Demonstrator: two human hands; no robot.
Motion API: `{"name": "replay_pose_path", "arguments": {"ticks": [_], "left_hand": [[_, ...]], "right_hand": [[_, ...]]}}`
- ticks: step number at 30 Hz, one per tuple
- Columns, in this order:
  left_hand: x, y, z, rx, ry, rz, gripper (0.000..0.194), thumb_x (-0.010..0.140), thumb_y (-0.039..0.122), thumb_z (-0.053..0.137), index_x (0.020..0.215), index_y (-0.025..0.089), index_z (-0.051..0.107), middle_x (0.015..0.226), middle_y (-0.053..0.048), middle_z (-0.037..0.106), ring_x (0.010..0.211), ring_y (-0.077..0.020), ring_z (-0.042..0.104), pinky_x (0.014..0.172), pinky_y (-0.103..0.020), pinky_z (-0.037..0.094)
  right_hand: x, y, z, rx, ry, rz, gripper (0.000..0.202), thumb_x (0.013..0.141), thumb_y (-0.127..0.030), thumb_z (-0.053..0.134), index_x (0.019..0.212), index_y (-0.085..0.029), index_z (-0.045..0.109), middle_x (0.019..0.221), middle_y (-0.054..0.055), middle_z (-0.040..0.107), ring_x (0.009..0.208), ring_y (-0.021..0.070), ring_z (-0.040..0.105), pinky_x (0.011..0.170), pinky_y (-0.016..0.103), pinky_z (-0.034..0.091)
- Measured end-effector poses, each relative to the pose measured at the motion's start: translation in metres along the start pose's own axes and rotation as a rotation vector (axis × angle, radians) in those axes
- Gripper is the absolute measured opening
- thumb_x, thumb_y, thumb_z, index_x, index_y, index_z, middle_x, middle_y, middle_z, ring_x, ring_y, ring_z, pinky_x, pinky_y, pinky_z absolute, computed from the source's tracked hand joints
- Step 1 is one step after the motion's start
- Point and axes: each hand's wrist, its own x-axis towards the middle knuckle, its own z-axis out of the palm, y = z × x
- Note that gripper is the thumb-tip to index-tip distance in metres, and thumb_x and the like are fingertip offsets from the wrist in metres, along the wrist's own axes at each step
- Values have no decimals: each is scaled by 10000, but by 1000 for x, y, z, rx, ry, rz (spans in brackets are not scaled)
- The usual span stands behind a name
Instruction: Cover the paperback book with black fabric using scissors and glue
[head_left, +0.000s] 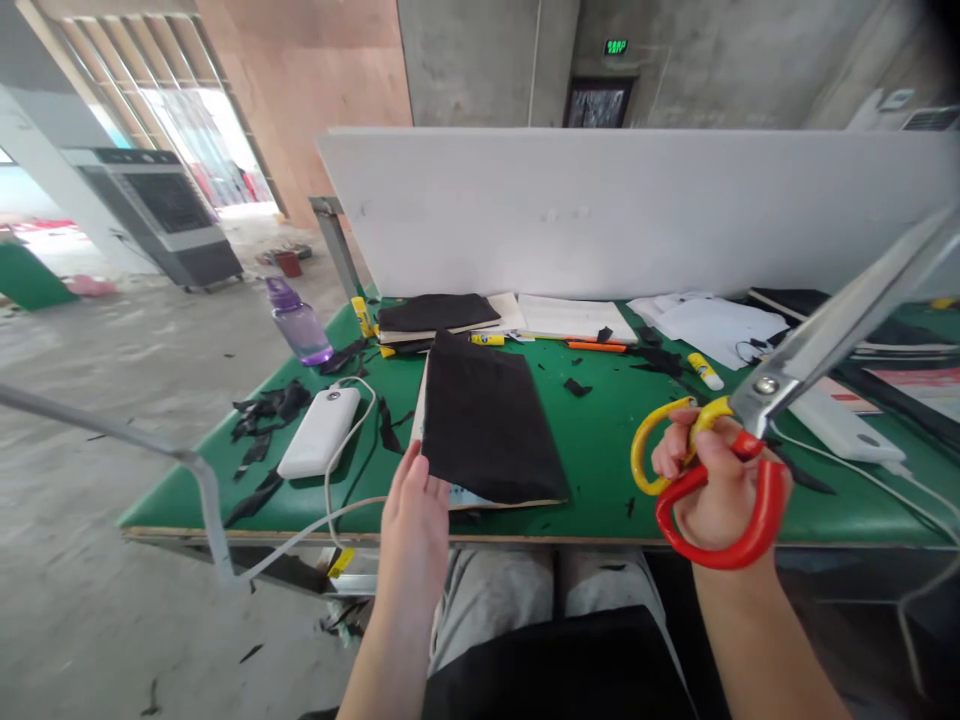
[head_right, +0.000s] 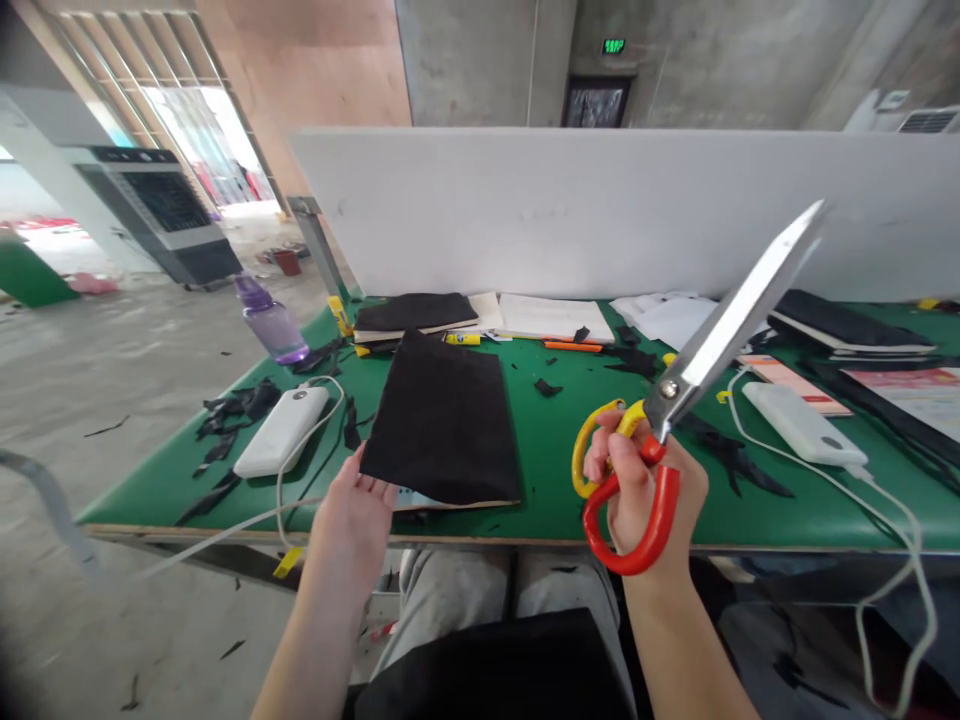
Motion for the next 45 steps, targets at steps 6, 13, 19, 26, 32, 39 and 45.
{"name": "replay_pose_path", "arguments": {"ticks": [6,13,19,26,32,39,45], "left_hand": [[-4,-8,16,27,-84,3,442,846,333,552,1275,284,459,1343,-78,541,1199,-225,545,950,-431,496],[9,-18,2,215,-67,71,330,919,320,373,1211,267,517,1143,-93,665,1040,-223,644,889,-470,530],[11,2,-29,328,206,372,546,872,394,495,1384,286,340,1515,-29,313,1403,-178,254,1161,-351,212],[31,21,-87,1117,26,357,424,861,483,409,1151,206,546,1198,-89,624,1174,-261,524,1034,-445,362],[25,14,-92,1339,-108,359,446,880,485,325,1065,204,618,1088,-86,689,1074,-272,581,978,-451,387],[16,25,-91,1230,-124,297,449,902,471,307,1155,212,572,1193,-66,648,1125,-222,570,980,-385,403],[12,25,-101,1283,-202,383,386,892,404,353,1126,190,574,1108,-78,675,1058,-225,594,945,-393,438]], "right_hand": [[25,2,-10,-445,-174,180,247,712,-451,660,786,-216,643,530,-22,533,425,135,462,399,261,346],[77,30,-44,-1581,-315,51,387,690,-602,599,681,-214,610,619,65,623,581,247,598,495,303,340],[101,61,-66,-1810,-491,260,372,760,-506,574,805,-140,626,818,155,660,755,300,652,541,316,391],[83,49,-48,-1696,-313,59,411,840,-472,502,1020,-118,608,944,175,676,887,329,654,705,397,479],[13,29,23,-942,-618,-196,429,863,-484,510,1164,-182,555,1141,90,649,1044,215,620,911,357,487],[-59,44,82,-1012,-873,-440,699,784,-420,632,1343,-54,426,1367,194,481,1260,298,452,1046,443,403],[-77,64,104,-1143,-852,-592,601,837,-224,541,1373,0,388,1415,219,415,1301,317,405,1073,456,369]]}}
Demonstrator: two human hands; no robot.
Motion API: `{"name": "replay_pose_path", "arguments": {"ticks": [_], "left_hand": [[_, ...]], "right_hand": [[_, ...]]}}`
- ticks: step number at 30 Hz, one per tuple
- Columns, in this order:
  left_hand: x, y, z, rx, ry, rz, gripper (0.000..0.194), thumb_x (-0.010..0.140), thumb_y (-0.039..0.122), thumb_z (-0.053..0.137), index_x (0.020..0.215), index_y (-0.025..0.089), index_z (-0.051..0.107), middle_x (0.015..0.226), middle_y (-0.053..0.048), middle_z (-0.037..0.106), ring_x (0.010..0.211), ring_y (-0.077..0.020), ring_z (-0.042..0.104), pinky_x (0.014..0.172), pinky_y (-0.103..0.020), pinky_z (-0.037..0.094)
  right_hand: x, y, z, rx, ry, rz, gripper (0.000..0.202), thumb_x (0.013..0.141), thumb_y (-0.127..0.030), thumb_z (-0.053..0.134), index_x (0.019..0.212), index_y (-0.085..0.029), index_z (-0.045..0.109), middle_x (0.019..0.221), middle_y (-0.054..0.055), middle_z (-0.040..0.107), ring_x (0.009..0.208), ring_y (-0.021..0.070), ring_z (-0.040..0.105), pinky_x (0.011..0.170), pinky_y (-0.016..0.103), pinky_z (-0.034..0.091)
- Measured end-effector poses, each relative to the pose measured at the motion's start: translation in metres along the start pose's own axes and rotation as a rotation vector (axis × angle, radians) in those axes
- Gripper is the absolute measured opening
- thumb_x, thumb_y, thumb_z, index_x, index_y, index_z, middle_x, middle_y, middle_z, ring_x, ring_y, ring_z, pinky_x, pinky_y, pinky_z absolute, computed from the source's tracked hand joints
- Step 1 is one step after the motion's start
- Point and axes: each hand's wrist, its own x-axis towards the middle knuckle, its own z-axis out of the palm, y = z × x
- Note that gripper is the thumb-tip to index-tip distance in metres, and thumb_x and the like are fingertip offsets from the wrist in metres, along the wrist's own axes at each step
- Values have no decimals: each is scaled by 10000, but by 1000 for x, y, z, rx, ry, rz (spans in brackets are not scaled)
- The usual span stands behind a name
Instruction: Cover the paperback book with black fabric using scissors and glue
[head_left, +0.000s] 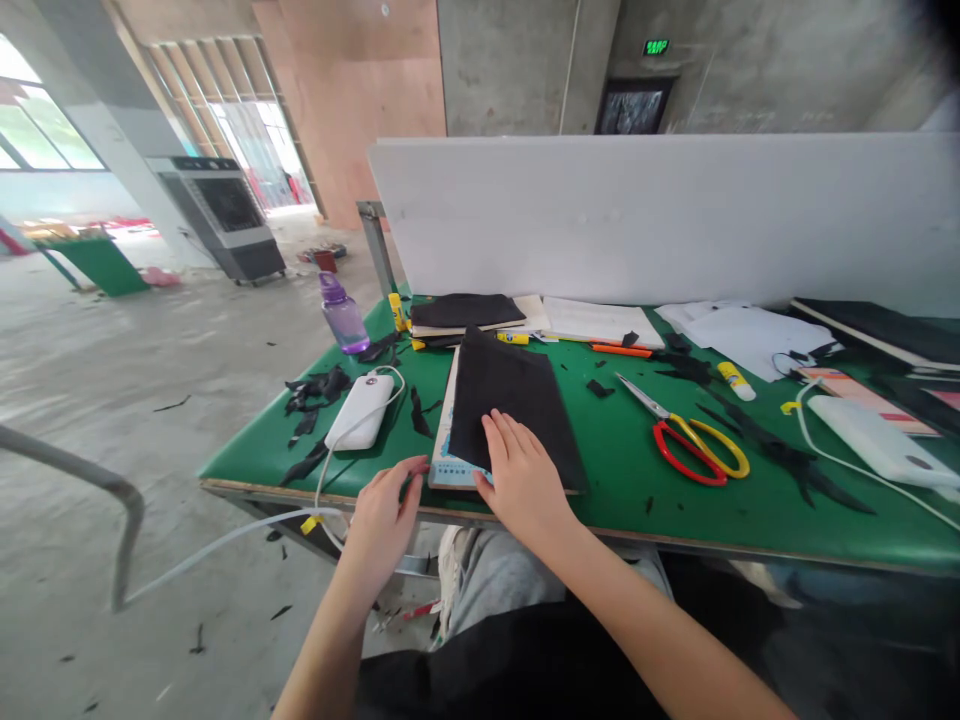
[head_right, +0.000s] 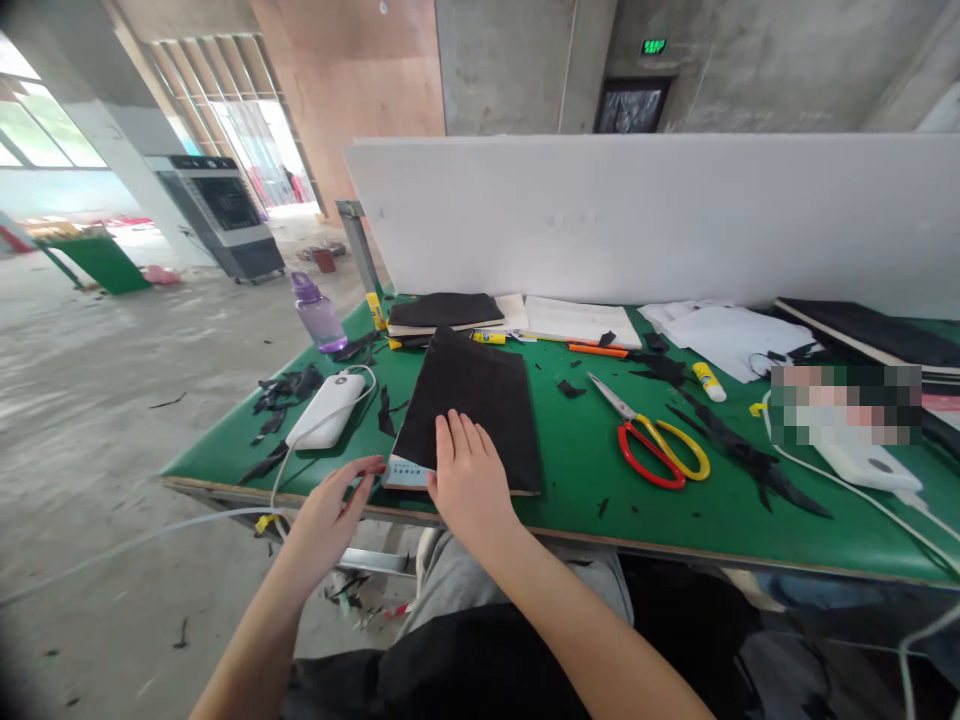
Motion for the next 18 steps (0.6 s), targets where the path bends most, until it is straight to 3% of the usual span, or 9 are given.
{"name": "replay_pose_path", "arguments": {"ticks": [6,13,18], "left_hand": [[-5,0,3,26,-5,-2,385,881,354,362,1155,173,562,1086,-92,681,1049,-243,597,927,-421,445],[-5,14,-5,15,-5,-37,402,906,401,325,1151,200,572,1103,-76,687,1027,-230,614,890,-384,455],[-4,24,-10,-142,6,-142,414,904,437,342,1203,221,529,1109,-63,682,1044,-225,610,909,-374,439]], "right_hand": [[4,7,9,-14,57,-25,535,870,-77,388,1404,-53,368,1449,171,386,1337,279,367,1065,428,392],[18,17,-18,229,121,107,567,826,-12,345,1385,-81,404,1381,123,490,1272,206,464,1065,355,418],[21,15,-23,228,65,98,594,821,-8,331,1405,-100,380,1412,123,452,1280,216,451,1068,379,407]]}}
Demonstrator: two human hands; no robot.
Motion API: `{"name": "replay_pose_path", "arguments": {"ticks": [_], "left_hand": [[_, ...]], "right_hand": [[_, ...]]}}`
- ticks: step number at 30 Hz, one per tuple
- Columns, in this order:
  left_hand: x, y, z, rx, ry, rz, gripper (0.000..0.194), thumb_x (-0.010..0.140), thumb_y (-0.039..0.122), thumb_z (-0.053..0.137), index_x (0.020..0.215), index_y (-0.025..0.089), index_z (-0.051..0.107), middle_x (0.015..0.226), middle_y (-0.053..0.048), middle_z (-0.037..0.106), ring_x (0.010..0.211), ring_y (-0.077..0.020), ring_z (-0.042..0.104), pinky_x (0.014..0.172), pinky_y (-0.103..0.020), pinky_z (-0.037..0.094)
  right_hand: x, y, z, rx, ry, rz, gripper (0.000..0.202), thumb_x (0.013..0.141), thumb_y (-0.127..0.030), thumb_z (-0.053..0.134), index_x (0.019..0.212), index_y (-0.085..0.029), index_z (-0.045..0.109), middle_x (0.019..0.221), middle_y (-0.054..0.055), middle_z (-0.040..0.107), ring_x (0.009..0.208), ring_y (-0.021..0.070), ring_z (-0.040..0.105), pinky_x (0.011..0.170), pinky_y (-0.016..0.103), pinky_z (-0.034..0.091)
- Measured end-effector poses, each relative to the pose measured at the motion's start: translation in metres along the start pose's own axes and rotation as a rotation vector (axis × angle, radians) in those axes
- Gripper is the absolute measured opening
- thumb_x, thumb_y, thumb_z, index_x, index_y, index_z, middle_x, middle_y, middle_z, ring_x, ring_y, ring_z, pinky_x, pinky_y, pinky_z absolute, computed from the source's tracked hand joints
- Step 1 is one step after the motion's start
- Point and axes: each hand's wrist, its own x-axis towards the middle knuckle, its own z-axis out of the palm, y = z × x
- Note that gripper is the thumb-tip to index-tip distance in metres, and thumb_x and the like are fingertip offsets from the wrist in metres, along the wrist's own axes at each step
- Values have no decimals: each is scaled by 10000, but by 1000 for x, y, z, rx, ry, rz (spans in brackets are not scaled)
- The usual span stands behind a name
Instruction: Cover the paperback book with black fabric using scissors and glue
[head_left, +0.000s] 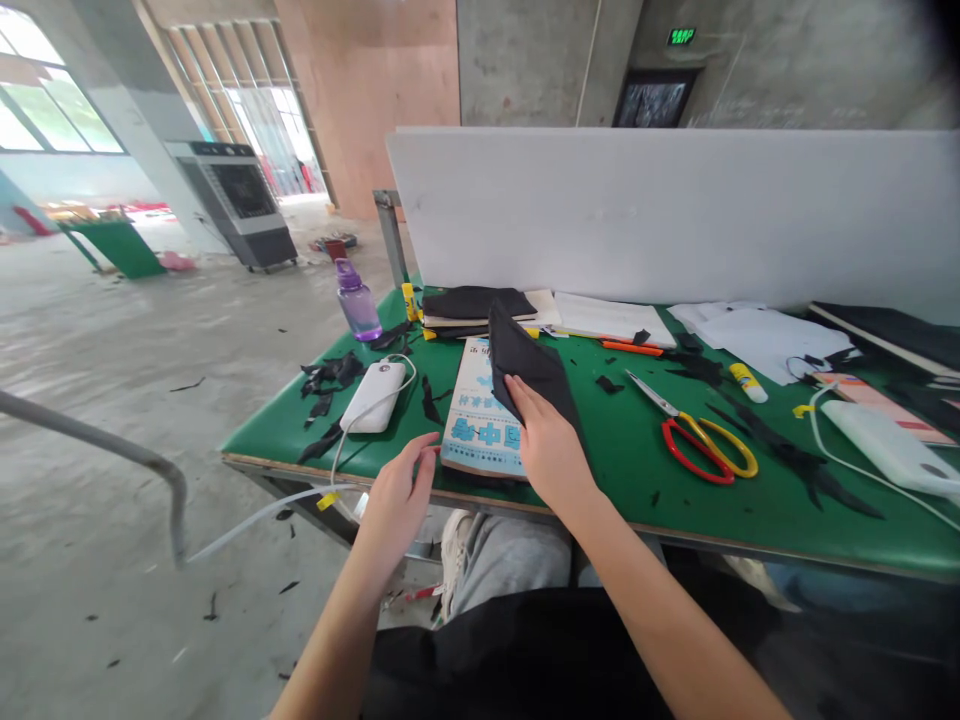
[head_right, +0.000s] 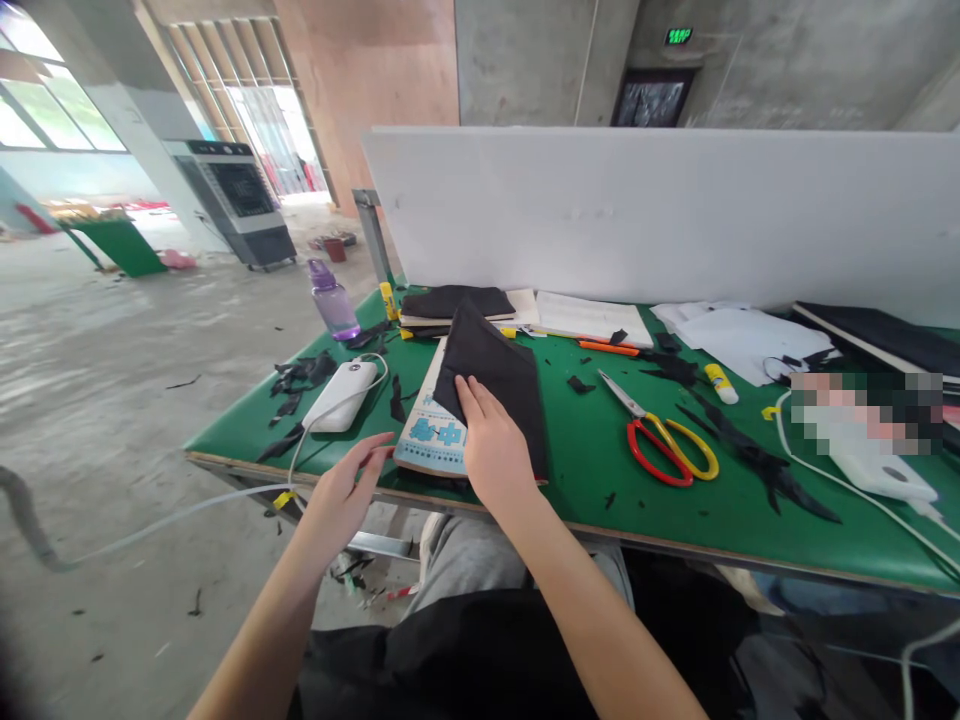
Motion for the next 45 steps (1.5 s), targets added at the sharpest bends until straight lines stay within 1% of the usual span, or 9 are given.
{"name": "replay_pose_path", "arguments": {"ticks": [3,10,14,18,22,26,31,37,45], "left_hand": [[1,8,2,-194,19,-20,403,884,459,393,1177,222,534,1106,-69,675,1077,-226,596,974,-394,403],[3,33,11,-1103,32,-247,389,765,373,611,1093,174,551,1177,-106,631,982,-218,653,982,-430,435],[6,49,15,-1162,90,-231,316,771,339,616,1051,205,560,1195,-64,608,981,-208,656,990,-424,426],[12,69,19,-1140,48,-114,212,800,323,578,976,205,568,1122,-26,615,1007,-211,650,988,-407,429],[23,68,20,-1067,51,-47,225,807,344,555,975,195,572,1131,-48,615,1083,-226,612,995,-395,420],[37,39,17,-973,212,-213,263,759,312,618,1004,220,597,1239,-39,582,1248,-198,473,1051,-331,350],[43,19,21,-1117,90,-408,219,753,262,579,963,205,607,1247,-82,583,1071,-216,609,923,-384,481],[41,32,30,-1246,-86,-533,129,765,228,581,887,187,588,1136,-89,612,958,-223,656,860,-435,527],[42,54,58,-1218,-218,-482,115,711,207,647,816,185,606,901,-57,681,756,-155,659,700,-296,525]], "right_hand": [[-4,-4,9,-30,-43,-32,581,840,-29,323,1408,-137,386,1420,115,445,1286,212,441,1070,387,399],[-13,-12,17,12,-156,-98,615,794,-209,506,1380,-67,390,1437,164,408,1355,271,335,1122,478,284],[-14,-16,19,60,-22,-61,651,779,-271,560,1361,-37,385,1398,175,453,1309,259,405,1101,420,341],[-10,-16,28,-13,148,18,443,878,-195,461,1298,-56,461,1289,162,565,1195,231,534,998,348,448],[-2,-10,26,-14,207,147,362,932,-220,380,1249,-116,522,1142,126,666,989,225,658,828,313,526],[9,0,5,-31,293,218,374,920,-244,377,1241,-135,534,1117,119,675,914,244,678,770,319,528],[25,14,-33,-73,413,270,358,915,-301,388,1197,-171,567,940,104,715,798,246,685,694,317,511],[40,30,-70,-101,486,255,335,888,-307,443,1152,-180,605,848,80,713,722,227,661,626,313,474],[38,44,-117,-77,642,287,308,856,-334,492,1065,-168,644,786,69,687,716,212,634,660,339,475]]}}
